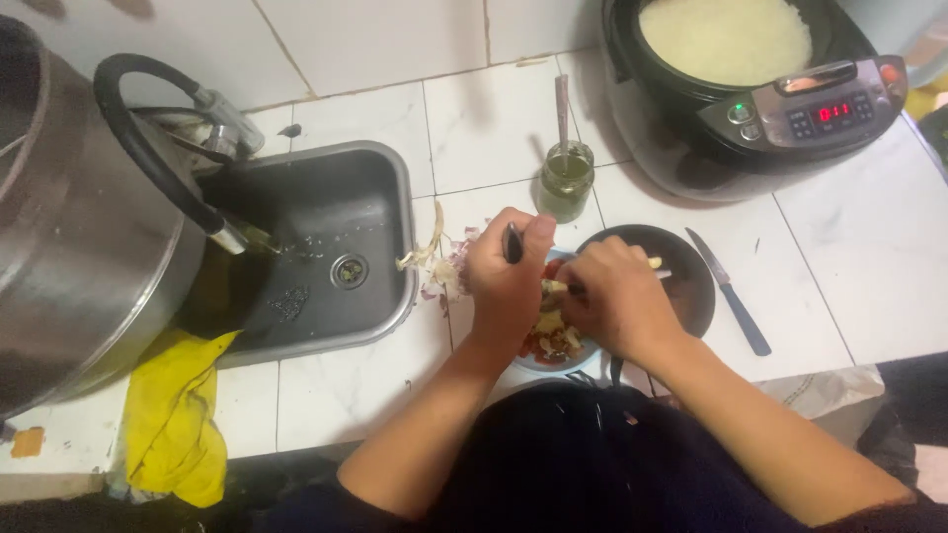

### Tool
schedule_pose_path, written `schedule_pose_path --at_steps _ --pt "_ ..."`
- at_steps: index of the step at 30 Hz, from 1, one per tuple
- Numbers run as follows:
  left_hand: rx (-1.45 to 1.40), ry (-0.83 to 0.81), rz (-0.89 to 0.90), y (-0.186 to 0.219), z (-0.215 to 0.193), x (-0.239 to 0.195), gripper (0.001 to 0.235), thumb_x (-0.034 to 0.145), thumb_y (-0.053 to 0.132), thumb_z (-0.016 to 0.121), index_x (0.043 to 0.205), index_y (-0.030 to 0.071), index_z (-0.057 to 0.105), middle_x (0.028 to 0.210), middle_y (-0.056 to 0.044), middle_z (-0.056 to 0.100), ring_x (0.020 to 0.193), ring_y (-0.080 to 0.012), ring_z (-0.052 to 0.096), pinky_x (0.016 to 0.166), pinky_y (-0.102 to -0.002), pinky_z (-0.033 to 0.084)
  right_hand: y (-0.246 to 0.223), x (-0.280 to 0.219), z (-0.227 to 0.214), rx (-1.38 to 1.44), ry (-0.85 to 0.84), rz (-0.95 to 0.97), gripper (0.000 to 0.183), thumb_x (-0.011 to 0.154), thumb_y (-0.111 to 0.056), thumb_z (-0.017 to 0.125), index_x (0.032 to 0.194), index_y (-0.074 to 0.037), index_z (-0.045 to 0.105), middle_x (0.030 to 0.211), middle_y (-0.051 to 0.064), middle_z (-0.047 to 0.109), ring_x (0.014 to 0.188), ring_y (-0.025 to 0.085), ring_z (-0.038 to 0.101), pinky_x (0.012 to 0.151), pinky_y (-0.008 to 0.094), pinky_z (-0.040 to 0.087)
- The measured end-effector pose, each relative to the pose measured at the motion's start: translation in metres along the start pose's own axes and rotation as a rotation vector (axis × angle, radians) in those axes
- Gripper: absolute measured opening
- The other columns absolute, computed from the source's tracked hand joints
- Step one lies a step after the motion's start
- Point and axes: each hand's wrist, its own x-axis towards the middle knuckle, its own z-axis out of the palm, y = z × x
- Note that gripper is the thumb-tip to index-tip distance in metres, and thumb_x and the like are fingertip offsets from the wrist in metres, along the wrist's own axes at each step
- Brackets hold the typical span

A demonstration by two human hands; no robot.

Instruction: Crush garlic cloves using a garlic press into a bowl of chopped vegetables.

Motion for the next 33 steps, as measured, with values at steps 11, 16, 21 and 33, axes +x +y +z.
schedule_pose_path --at_steps 11,16,21,33 --pt "-0.053 0.014 -0.036 0.003 -0.002 0.001 0.035 0.100 0.033 0.066 0.072 0.012 0.058 0.049 0.003 0.044 0.053 -0.0046 0.042 0.055 -0.023 0.039 0.059 -0.022 -0.014 0.067 0.042 0.203 0.033 0.093 -0.031 0.071 0.121 -0.012 0.070 0.105 0.013 0.065 0.111 0.034 0.057 0.101 0.046 0.043" --pt "-0.045 -0.031 -0.066 0.008 0.005 0.000 0.035 0.100 0.034 0.065 0.074 0.011 0.060 0.050 0.001 0.045 0.054 -0.0057 0.043 0.056 -0.023 0.039 0.034 -0.013 -0.019 1.329 0.244 0.996 0.047 0.100 -0.040 0.058 0.130 -0.003 0.057 0.116 0.017 0.066 0.117 0.027 0.064 0.107 0.040 0.048" --pt "0.047 -0.226 -0.141 0.005 0.006 0.001 0.032 0.097 0.040 0.071 0.079 0.014 0.069 0.053 0.002 0.055 0.049 -0.0075 0.050 0.054 -0.021 0.044 0.048 -0.010 -0.009 1.840 0.251 0.992 0.036 0.102 -0.038 0.054 0.117 -0.009 0.068 0.118 0.016 0.073 0.115 0.029 0.071 0.106 0.046 0.053" --pt "0.275 -0.582 -0.237 0.012 0.014 0.007 0.037 0.092 0.043 0.065 0.114 0.016 0.075 0.107 -0.010 0.072 0.102 -0.0262 0.072 0.091 -0.041 0.056 0.017 0.011 -0.032 1.834 0.284 0.675 0.047 0.096 -0.047 0.058 0.127 -0.014 0.067 0.132 0.013 0.070 0.127 0.025 0.066 0.115 0.040 0.049"
